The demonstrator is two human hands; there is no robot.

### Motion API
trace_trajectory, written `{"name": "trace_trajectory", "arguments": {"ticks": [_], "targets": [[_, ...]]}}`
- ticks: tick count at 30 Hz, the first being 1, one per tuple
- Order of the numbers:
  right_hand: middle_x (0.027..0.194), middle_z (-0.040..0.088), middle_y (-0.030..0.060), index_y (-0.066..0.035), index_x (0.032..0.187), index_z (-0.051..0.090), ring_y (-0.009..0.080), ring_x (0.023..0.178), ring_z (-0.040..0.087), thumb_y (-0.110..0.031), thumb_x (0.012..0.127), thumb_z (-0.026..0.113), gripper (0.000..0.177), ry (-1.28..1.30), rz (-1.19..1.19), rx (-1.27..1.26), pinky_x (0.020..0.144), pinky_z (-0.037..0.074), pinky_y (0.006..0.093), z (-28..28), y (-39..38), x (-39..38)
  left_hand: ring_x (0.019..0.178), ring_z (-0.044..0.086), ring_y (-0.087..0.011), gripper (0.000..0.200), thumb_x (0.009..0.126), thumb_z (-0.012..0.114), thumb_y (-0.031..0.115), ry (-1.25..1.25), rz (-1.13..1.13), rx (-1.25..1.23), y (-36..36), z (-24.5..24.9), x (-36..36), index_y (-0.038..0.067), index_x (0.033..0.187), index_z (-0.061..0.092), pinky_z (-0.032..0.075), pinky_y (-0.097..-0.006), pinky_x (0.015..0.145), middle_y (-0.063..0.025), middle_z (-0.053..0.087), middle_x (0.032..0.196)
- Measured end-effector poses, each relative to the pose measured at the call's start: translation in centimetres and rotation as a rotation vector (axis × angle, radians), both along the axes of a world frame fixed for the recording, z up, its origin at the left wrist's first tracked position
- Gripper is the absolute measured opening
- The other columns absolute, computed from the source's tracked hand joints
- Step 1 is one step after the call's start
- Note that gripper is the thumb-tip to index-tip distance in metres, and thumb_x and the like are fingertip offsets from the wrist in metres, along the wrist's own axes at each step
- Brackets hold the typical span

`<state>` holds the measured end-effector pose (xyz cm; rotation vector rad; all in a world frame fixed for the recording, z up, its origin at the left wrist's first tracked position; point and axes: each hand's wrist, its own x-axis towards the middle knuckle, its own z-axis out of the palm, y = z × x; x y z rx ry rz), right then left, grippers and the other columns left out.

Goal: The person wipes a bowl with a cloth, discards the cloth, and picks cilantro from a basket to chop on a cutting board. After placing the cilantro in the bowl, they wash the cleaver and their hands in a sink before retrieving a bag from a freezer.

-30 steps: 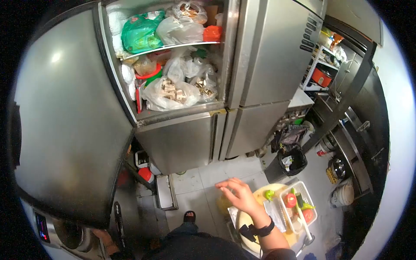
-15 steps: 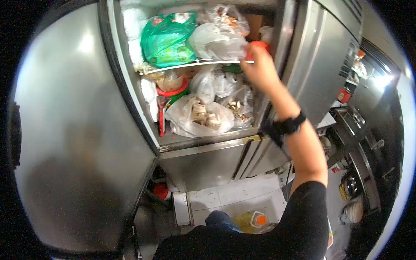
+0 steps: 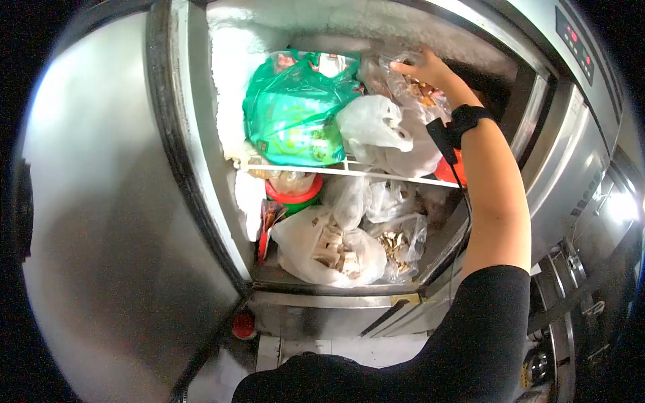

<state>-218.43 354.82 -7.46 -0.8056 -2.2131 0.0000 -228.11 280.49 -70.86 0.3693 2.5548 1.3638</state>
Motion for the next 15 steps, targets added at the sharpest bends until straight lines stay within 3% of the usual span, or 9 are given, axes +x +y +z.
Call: {"name": "trace_trajectory", "arguments": {"ticks": [2, 3, 4, 6, 7, 9, 11, 13, 15], "targets": [[0.109, 0.057, 0.0274, 0.01, 0.135, 0.028, 0.0305, 0.081, 0.065, -0.062, 0.049, 0.081, 0.124, -0.13, 0.167, -0.278, 0.064, 0.055, 0.0373, 0.3, 3.4, -0.3, 0.102, 0.054, -0.0314, 0.045, 0.091, 0.05, 0.032, -0.014, -0.054, -0.014, 1.1, 0.5, 0.6, 0.001, 0.123, 0.047, 0.045, -0.0418, 0.083, -0.0179, 0.052, 0.117], [0.111, 0.058, 0.0264, 0.008, 0.131, 0.036, 0.0349, 0.097, 0.061, -0.063, 0.052, 0.078, 0.115, -0.249, 0.075, 0.062, 0.08, 0.052, 0.0389, -0.3, 3.2, 0.1, 0.102, 0.054, -0.0315, 0.045, 0.091, 0.05, 0.033, -0.009, -0.072, -0.02, 2.3, 0.0, 0.5, 0.001, 0.123, 0.047, 0.045, -0.042, 0.082, -0.018, 0.052, 0.117], [0.113, 0.058, 0.0248, 0.006, 0.127, 0.044, 0.0372, 0.108, 0.055, -0.059, 0.054, 0.077, 0.104, -0.463, 0.076, 0.238, 0.091, 0.046, 0.0399, -1.1, 7.9, -1.3, 0.101, 0.054, -0.0317, 0.045, 0.091, 0.05, 0.033, -0.008, -0.095, -0.022, 2.8, 0.0, 0.6, 0.001, 0.123, 0.047, 0.046, -0.0421, 0.082, -0.0181, 0.052, 0.117], [0.111, 0.06, 0.0237, 0.005, 0.118, 0.053, 0.0364, 0.104, 0.058, -0.048, 0.06, 0.075, 0.081, -0.326, -0.154, 0.13, 0.087, 0.048, 0.0409, -1.2, 0.7, -1.6, 0.101, 0.054, -0.0319, 0.045, 0.091, 0.051, 0.033, -0.008, -0.151, -0.023, 3.8, 0.0, 0.8, 0.001, 0.122, 0.047, 0.046, -0.0424, 0.081, -0.0183, 0.052, 0.116], [0.111, 0.06, 0.0237, 0.005, 0.118, 0.053, 0.0364, 0.104, 0.058, -0.048, 0.06, 0.075, 0.081, -0.321, -0.156, 0.133, 0.087, 0.048, 0.0409, -0.9, 0.2, -1.8, 0.1, 0.054, -0.0321, 0.045, 0.091, 0.051, 0.033, -0.004, -0.186, -0.019, 4.2, -0.2, 0.7, 0.001, 0.122, 0.047, 0.046, -0.0425, 0.081, -0.0184, 0.053, 0.116], [0.108, 0.061, 0.0227, 0.005, 0.108, 0.059, 0.0333, 0.101, 0.06, -0.029, 0.07, 0.068, 0.051, -0.289, -0.215, 0.083, 0.084, 0.049, 0.0407, -0.7, -0.1, -1.8, 0.1, 0.055, -0.0324, 0.045, 0.091, 0.052, 0.033, 0.013, -0.252, 0.001, 5.5, -0.3, 0.4, 0.001, 0.122, 0.047, 0.046, -0.0428, 0.08, -0.0186, 0.053, 0.115], [0.102, 0.063, 0.023, 0.006, 0.104, 0.06, 0.0325, 0.097, 0.062, -0.021, 0.073, 0.063, 0.041, -0.326, -0.28, 0.082, 0.081, 0.051, 0.0404, 0.0, -2.9, -1.7, 0.1, 0.055, -0.0325, 0.045, 0.09, 0.052, 0.033, 0.03, -0.292, 0.013, 7.5, 0.3, -0.3, 0.001, 0.122, 0.047, 0.046, -0.0429, 0.08, -0.0187, 0.053, 0.115], [0.095, 0.064, 0.0233, 0.007, 0.099, 0.061, 0.0318, 0.092, 0.064, -0.014, 0.076, 0.059, 0.032, -0.359, -0.352, 0.086, 0.077, 0.052, 0.0402, 0.9, -2.2, -1.3, 0.112, 0.049, -0.0319, 0.045, 0.089, 0.055, 0.037, -0.135, -0.436, -0.094, 11.2, 1.3, -2.3, 0.009, 0.124, 0.049, 0.039, -0.0451, 0.093, -0.0171, 0.052, 0.121], [0.082, 0.065, 0.0239, 0.01, 0.097, 0.06, 0.0325, 0.085, 0.066, -0.011, 0.078, 0.057, 0.028, -0.354, -0.262, 0.168, 0.071, 0.053, 0.0408, 1.4, 1.3, -0.9, 0.09, 0.059, -0.0219, 0.03, 0.088, 0.053, 0.018, -0.219, -0.467, 0.255, 14.8, -1.1, -3.8, 0.002, 0.113, 0.055, 0.046, -0.0364, 0.085, -0.0104, 0.061, 0.097]]}}
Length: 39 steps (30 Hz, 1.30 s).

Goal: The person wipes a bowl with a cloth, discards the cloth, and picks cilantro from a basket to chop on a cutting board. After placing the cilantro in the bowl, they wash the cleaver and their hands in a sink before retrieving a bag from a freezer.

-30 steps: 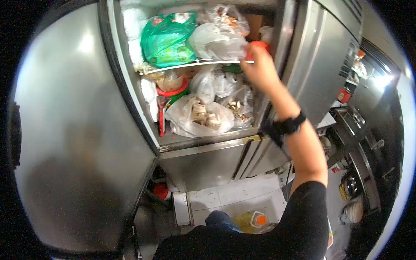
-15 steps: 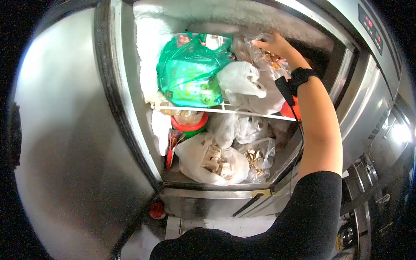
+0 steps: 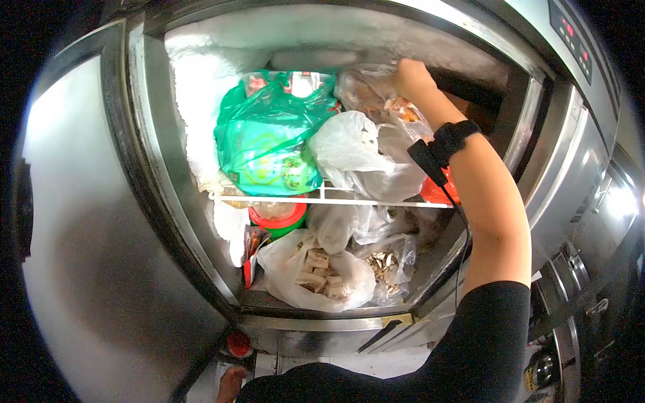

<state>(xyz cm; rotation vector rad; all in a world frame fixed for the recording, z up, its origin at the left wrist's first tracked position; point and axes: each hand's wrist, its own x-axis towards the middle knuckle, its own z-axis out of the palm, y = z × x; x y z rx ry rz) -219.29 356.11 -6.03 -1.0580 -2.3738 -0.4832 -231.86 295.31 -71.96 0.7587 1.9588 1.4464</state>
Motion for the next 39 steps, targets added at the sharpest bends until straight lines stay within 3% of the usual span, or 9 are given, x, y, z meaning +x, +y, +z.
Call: {"name": "trace_trajectory", "arguments": {"ticks": [2, 4, 7, 8, 15, 23, 25, 31, 39], "targets": [[0.078, 0.065, 0.0239, 0.01, 0.094, 0.061, 0.0332, 0.08, 0.066, -0.012, 0.078, 0.058, 0.027, 0.185, 0.062, -0.075, 0.069, 0.053, 0.0405, -0.3, -2.4, 0.5, 0.104, 0.054, -0.0263, 0.029, 0.09, 0.048, 0.015, 0.048, -0.271, -0.129, 5.2, 6.8, 0.0, 0.001, 0.114, 0.054, 0.044, -0.0353, 0.087, -0.0144, 0.056, 0.117], [0.072, 0.065, 0.0222, 0.01, 0.085, 0.061, 0.0329, 0.069, 0.067, -0.017, 0.079, 0.059, 0.028, 0.359, 0.204, 0.02, 0.068, 0.053, 0.0383, -0.8, -2.2, 0.7, 0.101, 0.057, -0.0262, 0.021, 0.082, 0.052, 0.005, 0.064, -0.339, -0.128, 11.2, 17.6, 1.6, 0.002, 0.102, 0.06, 0.045, -0.0344, 0.085, -0.013, 0.06, 0.107], [0.075, 0.064, 0.023, 0.01, 0.084, 0.06, 0.0288, 0.066, 0.067, -0.019, 0.08, 0.058, 0.029, 0.504, 0.192, 0.186, 0.066, 0.053, 0.0348, -1.5, -1.5, -0.1, 0.108, 0.055, -0.0277, 0.026, 0.077, 0.056, 0.0, 0.573, -0.483, 0.312, 18.4, 27.4, 2.5, 0.007, 0.102, 0.06, 0.045, -0.0368, 0.088, -0.0115, 0.06, 0.106], [0.068, 0.058, 0.0136, 0.004, 0.076, 0.054, 0.0188, 0.058, 0.06, -0.008, 0.083, 0.054, 0.014, 0.64, 0.306, -0.353, 0.046, 0.046, 0.0296, -0.8, -2.2, 0.0, 0.11, 0.054, -0.0288, 0.03, 0.075, 0.058, -0.001, 0.816, -0.473, 0.562, 21.0, 30.3, 2.9, 0.009, 0.102, 0.06, 0.045, -0.0379, 0.09, -0.0111, 0.059, 0.106], [0.064, 0.043, 0.005, -0.003, 0.075, 0.044, 0.0131, 0.048, 0.039, 0.006, 0.081, 0.046, 0.011, 1.301, 0.796, -0.762, 0.041, 0.031, 0.027, -0.1, -3.1, -0.7, 0.135, 0.015, -0.0432, 0.067, 0.067, 0.074, 0.033, 1.626, -0.24, 0.607, 33.6, 47.2, 8.2, 0.029, 0.129, 0.048, 0.02, -0.0639, 0.101, -0.0087, 0.024, 0.147], [0.066, 0.045, 0.0074, -0.003, 0.072, 0.044, 0.015, 0.049, 0.04, 0.009, 0.078, 0.047, 0.014, 1.609, 1.111, -0.945, 0.041, 0.03, 0.0275, 1.0, -6.7, 1.6, 0.128, 0.028, -0.0455, 0.069, 0.064, 0.076, 0.033, 1.484, -0.135, 0.583, 43.0, 46.6, 8.1, 0.027, 0.128, 0.049, 0.029, -0.0576, 0.099, -0.0118, 0.032, 0.141], [0.068, 0.046, 0.007, -0.005, 0.07, 0.042, 0.0147, 0.05, 0.04, 0.008, 0.079, 0.047, 0.016, 1.299, 1.091, -0.902, 0.043, 0.033, 0.027, 0.9, -8.3, 1.6, 0.123, 0.034, -0.0457, 0.066, 0.066, 0.074, 0.032, 1.434, -0.044, 0.659, 43.7, 46.2, 7.8, 0.026, 0.127, 0.049, 0.033, -0.0534, 0.098, -0.0135, 0.038, 0.135], [0.064, 0.035, 0.0013, -0.007, 0.069, 0.038, 0.0122, 0.053, 0.035, 0.007, 0.083, 0.046, 0.022, 1.423, 0.943, -0.704, 0.046, 0.028, 0.0267, 2.4, -13.9, 3.4, 0.122, 0.033, -0.0477, 0.057, 0.071, 0.07, 0.025, 1.437, 0.019, 0.748, 43.5, 45.7, 8.0, 0.019, 0.123, 0.049, 0.028, -0.0555, 0.101, -0.017, 0.038, 0.132], [0.063, 0.036, 0.0012, -0.007, 0.07, 0.039, 0.0112, 0.051, 0.035, 0.009, 0.079, 0.045, 0.019, 1.021, 1.165, -0.546, 0.045, 0.029, 0.025, 2.5, -13.5, 12.0, 0.117, 0.041, -0.0411, 0.06, 0.07, 0.071, 0.02, 1.508, 0.09, 0.689, 43.1, 45.3, 7.6, 0.02, 0.126, 0.048, 0.035, -0.0498, 0.097, -0.0171, 0.042, 0.129]]}}
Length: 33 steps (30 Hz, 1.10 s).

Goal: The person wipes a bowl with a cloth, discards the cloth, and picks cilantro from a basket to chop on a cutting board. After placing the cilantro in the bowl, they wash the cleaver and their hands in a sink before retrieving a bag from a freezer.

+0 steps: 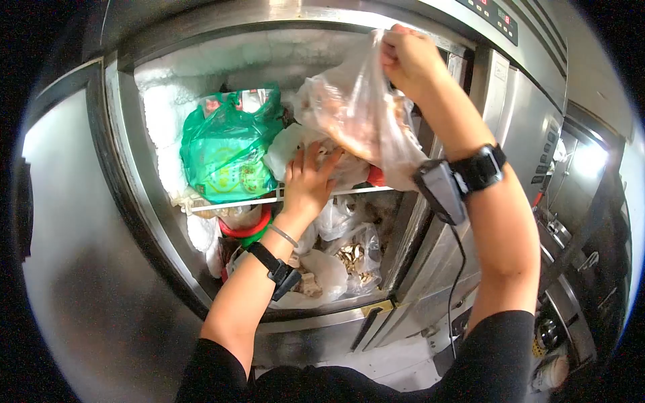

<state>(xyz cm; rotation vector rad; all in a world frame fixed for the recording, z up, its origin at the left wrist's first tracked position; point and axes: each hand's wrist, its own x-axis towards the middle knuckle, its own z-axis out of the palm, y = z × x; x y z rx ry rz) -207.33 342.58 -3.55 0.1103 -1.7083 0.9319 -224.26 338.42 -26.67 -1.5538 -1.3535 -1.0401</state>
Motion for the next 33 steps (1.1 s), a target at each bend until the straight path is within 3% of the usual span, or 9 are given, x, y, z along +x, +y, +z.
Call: {"name": "trace_trajectory", "arguments": {"ticks": [1, 4, 6, 10, 18, 20, 23, 28, 33], "targets": [[0.062, 0.035, -0.0003, -0.008, 0.069, 0.038, 0.01, 0.052, 0.035, 0.008, 0.08, 0.044, 0.021, 0.007, 0.073, -0.222, 0.047, 0.028, 0.0232, 0.1, -3.3, 0.9, 0.117, 0.041, -0.0411, 0.06, 0.07, 0.071, 0.02, 0.004, -0.001, 0.0, 0.1, 0.1, -0.2, 0.02, 0.126, 0.048, 0.035, -0.0498, 0.097, -0.0171, 0.042, 0.129], [0.064, 0.037, -0.0032, -0.008, 0.07, 0.04, 0.0059, 0.054, 0.037, 0.005, 0.084, 0.045, 0.02, -0.085, 0.024, -0.228, 0.05, 0.033, 0.0199, -0.3, -4.9, 3.4, 0.107, 0.05, -0.0377, 0.061, 0.07, 0.07, 0.02, -0.034, -0.024, -0.091, 0.7, -0.5, -1.0, 0.019, 0.127, 0.048, 0.039, -0.0462, 0.093, -0.0177, 0.045, 0.126], [0.066, 0.039, -0.0053, -0.01, 0.071, 0.041, 0.0037, 0.055, 0.039, 0.004, 0.086, 0.043, 0.021, -0.122, -0.013, -0.237, 0.05, 0.035, 0.0183, -0.6, -5.8, 4.7, 0.09, 0.057, -0.0327, 0.04, 0.076, 0.06, 0.018, 0.032, 0.034, 0.031, 2.2, -1.9, -1.7, 0.026, 0.114, 0.055, 0.048, -0.0418, 0.079, -0.0172, 0.048, 0.117], [0.069, 0.042, -0.0056, -0.015, 0.074, 0.042, 0.0025, 0.054, 0.038, 0.001, 0.088, 0.04, 0.021, -0.356, -0.084, -0.164, 0.048, 0.032, 0.0166, -0.3, -7.7, 7.2, 0.089, 0.058, -0.0329, 0.035, 0.078, 0.058, 0.017, -0.14, 0.033, 0.016, 2.4, -2.2, -1.0, 0.025, 0.112, 0.053, 0.048, -0.042, 0.077, -0.0177, 0.049, 0.114], [0.075, 0.043, -0.0052, -0.011, 0.08, 0.046, 0.0033, 0.064, 0.043, -0.001, 0.089, 0.044, 0.014, -0.373, -0.198, -0.174, 0.058, 0.038, 0.0172, -1.5, -10.5, 10.9, 0.095, 0.056, -0.0361, 0.067, 0.081, 0.058, 0.017, -0.084, 0.059, -0.132, 1.2, -1.4, -0.6, 0.032, 0.139, 0.029, 0.047, -0.0425, 0.081, -0.0221, 0.044, 0.122], [0.072, 0.043, -0.005, -0.012, 0.074, 0.037, 0.0013, 0.061, 0.042, 0.004, 0.082, 0.042, 0.019, -0.394, -0.423, -0.302, 0.052, 0.033, 0.0173, -3.6, -12.2, 11.0, 0.103, 0.052, -0.0375, 0.073, 0.076, 0.067, 0.016, -0.137, -0.027, -0.159, 0.3, -1.0, -0.7, 0.02, 0.138, 0.029, 0.045, -0.0434, 0.086, -0.0221, 0.044, 0.123], [0.068, 0.041, -0.0047, -0.01, 0.07, 0.039, 0.0043, 0.057, 0.042, 0.002, 0.082, 0.047, 0.019, -0.6, -0.531, -0.426, 0.051, 0.036, 0.0199, -7.0, -12.7, 13.6, 0.112, 0.046, -0.0397, 0.071, 0.062, 0.08, 0.016, -0.286, -0.176, -0.033, -0.7, -0.3, -0.6, 0.0, 0.118, 0.038, 0.039, -0.0434, 0.094, -0.0213, 0.046, 0.12], [0.076, 0.054, 0.0044, -0.004, 0.078, 0.045, 0.0124, 0.067, 0.055, 0.006, 0.079, 0.052, 0.012, -0.823, -0.575, -0.547, 0.058, 0.05, 0.0252, -14.2, -16.8, 15.3, 0.116, 0.042, -0.0402, 0.055, 0.063, 0.08, 0.021, -0.348, -0.289, -0.086, -2.2, 0.1, -1.7, 0.005, 0.106, 0.048, 0.035, -0.0461, 0.098, -0.0266, 0.041, 0.131], [0.069, 0.045, 0.0001, -0.009, 0.071, 0.034, 0.0102, 0.062, 0.05, 0.01, 0.074, 0.051, 0.026, -0.721, -0.47, -0.784, 0.055, 0.049, 0.0271, -23.5, -16.4, 18.8, 0.126, 0.031, -0.0444, 0.027, 0.069, 0.075, 0.019, -0.169, -0.319, -0.095, -4.9, -1.3, -4.5, 0.009, 0.088, 0.058, 0.028, -0.048, 0.102, -0.0315, 0.036, 0.134]]}}
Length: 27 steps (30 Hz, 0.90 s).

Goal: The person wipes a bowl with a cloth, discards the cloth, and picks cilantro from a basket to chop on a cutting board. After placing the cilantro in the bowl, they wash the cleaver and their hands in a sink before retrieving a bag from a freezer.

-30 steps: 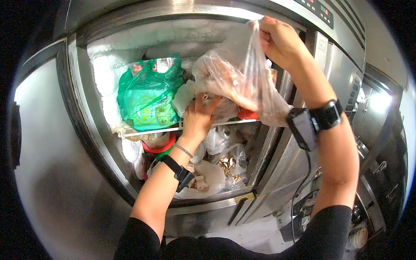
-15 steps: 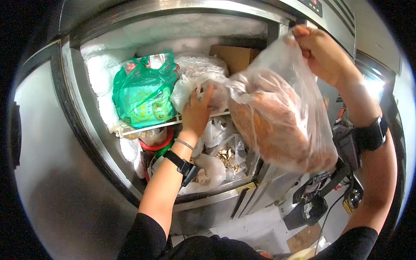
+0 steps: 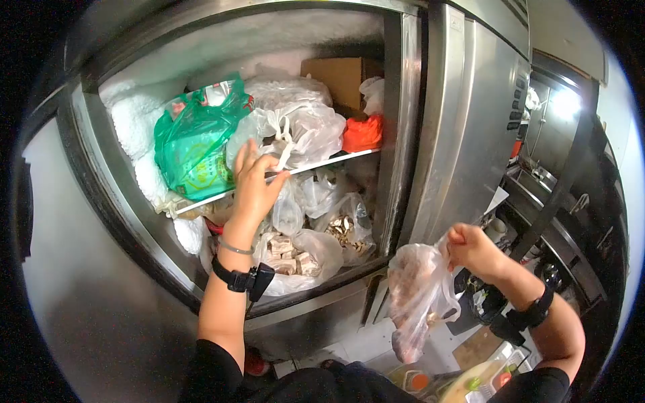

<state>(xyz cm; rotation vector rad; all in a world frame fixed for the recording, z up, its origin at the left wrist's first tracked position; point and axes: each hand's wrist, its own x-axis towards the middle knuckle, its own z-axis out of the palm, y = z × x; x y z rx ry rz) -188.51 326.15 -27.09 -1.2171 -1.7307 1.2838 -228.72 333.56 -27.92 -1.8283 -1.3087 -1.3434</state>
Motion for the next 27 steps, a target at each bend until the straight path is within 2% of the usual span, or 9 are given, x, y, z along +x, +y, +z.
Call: {"name": "trace_trajectory", "arguments": {"ticks": [3, 6, 9, 10, 12, 17, 20, 25, 27], "targets": [[0.067, 0.042, -0.0014, -0.011, 0.07, 0.033, 0.01, 0.061, 0.049, 0.009, 0.077, 0.05, 0.027, 0.053, -0.01, -0.053, 0.056, 0.049, 0.028, -5.0, 0.3, 2.0, 0.122, 0.04, -0.0433, 0.023, 0.075, 0.072, 0.017, 0.044, 0.093, 0.07, -1.2, 0.3, -0.9, 0.008, 0.089, 0.055, 0.034, -0.0418, 0.1, -0.0324, 0.04, 0.131], [0.066, 0.043, -0.0007, -0.01, 0.071, 0.033, 0.0114, 0.06, 0.05, 0.005, 0.081, 0.048, 0.023, 0.015, -0.03, -0.115, 0.056, 0.048, 0.0273, -8.3, 0.0, 3.0, 0.101, 0.06, -0.0303, 0.017, 0.085, 0.062, 0.015, -0.491, -0.285, 0.043, -0.7, 0.9, -2.6, 0.005, 0.091, 0.049, 0.045, -0.0346, 0.083, -0.0211, 0.06, 0.11], [0.067, 0.045, -0.0003, -0.01, 0.072, 0.034, 0.0117, 0.061, 0.051, 0.007, 0.077, 0.048, 0.023, -0.01, -0.046, -0.129, 0.056, 0.048, 0.0273, -10.2, 0.1, 4.1, 0.088, 0.059, -0.0149, 0.011, 0.092, 0.054, 0.017, -0.946, -0.524, -0.086, -1.3, 3.0, -5.4, 0.007, 0.092, 0.05, 0.045, -0.0283, 0.075, -0.0086, 0.062, 0.099], [0.068, 0.045, -0.0001, -0.01, 0.072, 0.034, 0.0117, 0.061, 0.051, 0.011, 0.073, 0.048, 0.026, -0.008, -0.05, -0.137, 0.056, 0.048, 0.0273, -10.9, 0.1, 4.5, 0.088, 0.059, -0.0149, 0.011, 0.092, 0.054, 0.017, -0.951, -0.519, -0.088, -1.7, 3.7, -5.3, 0.007, 0.092, 0.05, 0.045, -0.0283, 0.075, -0.0086, 0.062, 0.099], [0.068, 0.045, -0.0002, -0.011, 0.072, 0.034, 0.0113, 0.061, 0.05, 0.011, 0.072, 0.048, 0.025, -0.052, -0.039, -0.151, 0.056, 0.048, 0.0268, -12.0, 0.0, 4.9, 0.091, 0.057, -0.0144, 0.009, 0.094, 0.051, 0.017, -1.161, -0.975, -0.029, -3.3, 5.6, -4.7, 0.009, 0.096, 0.05, 0.044, -0.0273, 0.077, -0.0114, 0.061, 0.107], [0.067, 0.046, 0.0001, -0.005, 0.074, 0.039, 0.0132, 0.063, 0.051, 0.012, 0.07, 0.046, 0.019, -0.126, 0.035, -0.192, 0.057, 0.044, 0.0268, -15.1, -0.3, 5.5, 0.099, 0.056, -0.0155, 0.015, 0.094, 0.049, 0.014, -1.001, -0.982, 0.035, -2.5, 5.2, -4.3, 0.008, 0.107, 0.045, 0.045, -0.0289, 0.083, -0.0169, 0.053, 0.125], [0.068, 0.048, 0.0014, -0.002, 0.073, 0.041, 0.0126, 0.063, 0.051, 0.01, 0.072, 0.046, 0.013, -0.245, 0.046, -0.142, 0.057, 0.044, 0.0274, -17.8, -0.2, 6.6, 0.09, 0.054, -0.012, 0.041, 0.088, 0.052, -0.003, -0.946, -0.764, 0.197, -2.5, 5.4, -3.1, 0.003, 0.125, 0.035, 0.044, -0.0249, 0.073, -0.0185, 0.044, 0.135], [0.068, 0.05, 0.003, -0.003, 0.075, 0.043, 0.0134, 0.061, 0.054, 0.008, 0.077, 0.044, 0.011, -0.385, -0.013, -0.171, 0.055, 0.046, 0.0279, -16.9, -1.3, 5.3, 0.091, 0.051, -0.0188, 0.064, 0.076, 0.058, -0.006, -0.63, -0.262, 0.408, -2.7, 4.0, -1.5, 0.002, 0.133, 0.029, 0.043, -0.0299, 0.078, -0.016, 0.043, 0.131], [0.068, 0.051, 0.004, -0.003, 0.075, 0.043, 0.0142, 0.062, 0.055, 0.011, 0.077, 0.044, 0.014, -0.374, -0.006, -0.191, 0.055, 0.046, 0.0281, -17.4, -1.2, 5.2, 0.092, 0.052, -0.0286, 0.063, 0.073, 0.06, -0.003, -0.11, 0.312, 0.831, -2.7, 3.4, 0.2, 0.0, 0.13, 0.035, 0.041, -0.0384, 0.084, -0.0181, 0.044, 0.126]]}}
